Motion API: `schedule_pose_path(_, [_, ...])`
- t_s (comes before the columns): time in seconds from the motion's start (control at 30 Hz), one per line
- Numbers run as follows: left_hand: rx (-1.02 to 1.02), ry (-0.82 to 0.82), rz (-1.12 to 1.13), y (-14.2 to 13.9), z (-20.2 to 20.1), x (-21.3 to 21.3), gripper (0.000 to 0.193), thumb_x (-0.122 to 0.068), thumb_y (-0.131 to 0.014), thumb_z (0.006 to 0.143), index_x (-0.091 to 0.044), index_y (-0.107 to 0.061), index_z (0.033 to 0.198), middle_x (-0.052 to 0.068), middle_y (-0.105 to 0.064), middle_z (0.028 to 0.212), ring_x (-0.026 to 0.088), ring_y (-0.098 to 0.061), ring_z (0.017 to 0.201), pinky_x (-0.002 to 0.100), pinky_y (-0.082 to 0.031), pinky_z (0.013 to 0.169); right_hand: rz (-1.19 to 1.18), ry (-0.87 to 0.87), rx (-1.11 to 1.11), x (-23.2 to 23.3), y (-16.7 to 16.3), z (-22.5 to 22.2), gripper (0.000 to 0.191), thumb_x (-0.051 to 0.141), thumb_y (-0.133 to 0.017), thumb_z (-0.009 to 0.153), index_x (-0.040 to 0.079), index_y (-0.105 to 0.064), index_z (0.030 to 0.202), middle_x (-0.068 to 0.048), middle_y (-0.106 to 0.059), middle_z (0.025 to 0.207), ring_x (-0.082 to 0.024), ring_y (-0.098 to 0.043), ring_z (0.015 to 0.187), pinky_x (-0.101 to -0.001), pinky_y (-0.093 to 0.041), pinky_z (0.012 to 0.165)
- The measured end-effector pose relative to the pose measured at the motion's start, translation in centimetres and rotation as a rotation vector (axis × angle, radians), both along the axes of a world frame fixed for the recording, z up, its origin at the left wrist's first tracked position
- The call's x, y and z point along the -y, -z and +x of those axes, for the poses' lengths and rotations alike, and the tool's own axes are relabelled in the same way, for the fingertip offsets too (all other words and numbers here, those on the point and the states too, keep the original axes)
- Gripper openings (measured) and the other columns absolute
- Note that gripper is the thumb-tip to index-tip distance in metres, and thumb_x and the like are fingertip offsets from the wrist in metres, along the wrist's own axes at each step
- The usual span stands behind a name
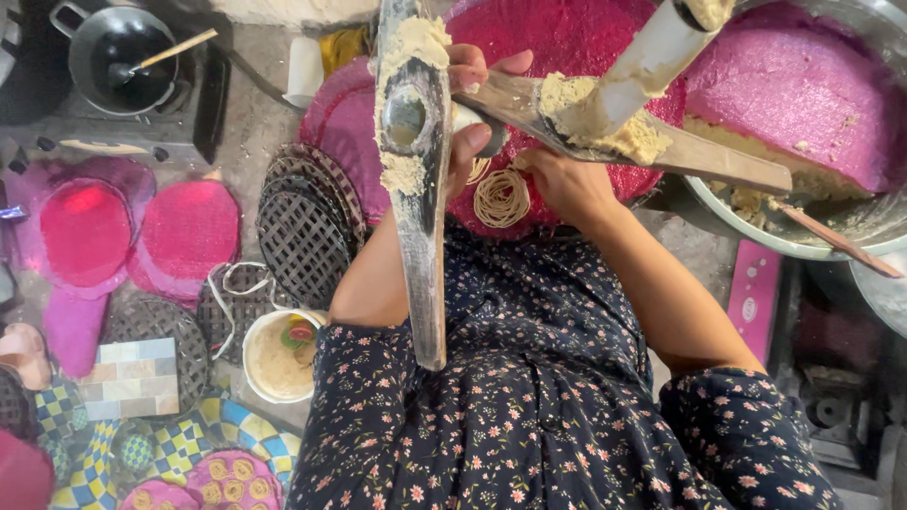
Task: The person sits and uses a wooden hand press to extrude dough into noodle strands, winding each batch into a nest on a round tray. They reload dough into the press cylinder with a stick, press the lever, and place finished noodle nests on the tray.
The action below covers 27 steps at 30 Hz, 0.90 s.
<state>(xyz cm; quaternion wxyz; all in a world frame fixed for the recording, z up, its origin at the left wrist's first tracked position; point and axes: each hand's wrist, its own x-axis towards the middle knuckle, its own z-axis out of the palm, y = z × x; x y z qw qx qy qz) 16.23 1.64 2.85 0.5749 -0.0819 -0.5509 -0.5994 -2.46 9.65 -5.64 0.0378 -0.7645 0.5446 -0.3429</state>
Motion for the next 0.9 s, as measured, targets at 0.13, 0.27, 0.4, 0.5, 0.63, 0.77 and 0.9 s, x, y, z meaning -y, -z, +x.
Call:
schedule_pose_path(0.13, [0.002,-0.045,0.025,-0.5,0.1,-0.5,0.036,-0.013,-0.077,0.095,-0.017,-0.065,0.129,-0.001,-0.051,0.128,0.013,-0.055,0.118,0.061,-0.045,0.121,0.214,0.206,0.386,1.5,0.1,-1.9,0.008,0.010,-0.065,0.102,0.005,-0.067,0.107,-0.012,-0.069,0.095,-0.030,-0.068,0.088,-0.0438,-0.054,0.074])
schedule_pose_path(0.27, [-0.030,-0.002,0.095,-0.9,-0.2,-1.2,0.034,-0.011,-0.078,0.096,-0.016,-0.068,0.128,0.001,-0.055,0.122,0.014,-0.058,0.113,0.061,-0.042,0.117,-0.054,0.071,0.120,2.7,0.4,-1.0,0.013,0.010,-0.062,0.104,0.005,-0.072,0.111,-0.013,-0.071,0.098,-0.029,-0.068,0.090,-0.0440,-0.054,0.075])
schedule_pose_path(0.4, [-0.011,0.027,0.107,-1.8,0.0,-1.3,0.035,-0.009,-0.078,0.095,-0.015,-0.069,0.128,0.001,-0.057,0.119,0.014,-0.059,0.113,0.060,-0.042,0.117,0.161,0.131,0.023,3.1,-0.8,-1.3,0.018,0.023,-0.064,0.106,0.007,-0.071,0.105,-0.013,-0.070,0.094,-0.030,-0.067,0.088,-0.0456,-0.052,0.075])
schedule_pose_path(0.5, [0.001,0.027,0.104,-2.3,0.4,-1.2,0.035,-0.008,-0.078,0.094,-0.014,-0.070,0.127,0.002,-0.059,0.119,0.013,-0.059,0.114,0.059,-0.043,0.117,0.252,0.165,-0.015,2.1,-2.2,-3.3,0.018,0.025,-0.066,0.103,0.008,-0.072,0.108,-0.015,-0.070,0.097,-0.033,-0.066,0.091,-0.0481,-0.051,0.077])
schedule_pose_path(0.63, [-0.019,0.054,0.159,-2.1,0.1,-1.3,0.033,-0.006,-0.075,0.095,-0.012,-0.071,0.127,0.003,-0.060,0.116,0.014,-0.061,0.111,0.056,-0.044,0.117,0.094,0.067,-0.057,-0.8,-1.9,-3.0,0.025,0.015,-0.066,0.097,0.009,-0.071,0.121,-0.017,-0.072,0.114,-0.038,-0.065,0.106,-0.0513,-0.052,0.089])
schedule_pose_path(0.77, [-0.030,0.100,0.173,-2.2,-0.7,-1.0,0.035,-0.007,-0.075,0.094,-0.011,-0.070,0.129,0.005,-0.060,0.115,0.016,-0.063,0.107,0.058,-0.046,0.118,0.173,0.037,-0.086,-1.5,-1.0,-2.4,0.019,0.014,-0.072,0.095,0.016,-0.075,0.114,-0.014,-0.072,0.116,-0.034,-0.067,0.113,-0.0473,-0.054,0.098])
schedule_pose_path(0.9, [-0.003,0.137,0.174,-2.9,-1.0,-1.1,0.035,-0.014,-0.074,0.092,-0.011,-0.067,0.126,0.005,-0.058,0.115,0.015,-0.061,0.113,0.058,-0.048,0.117,0.447,0.143,0.691,-5.2,-2.9,-10.8,0.036,0.012,-0.079,0.084,0.007,-0.072,0.119,-0.012,-0.072,0.112,-0.021,-0.068,0.103,-0.0372,-0.056,0.088])
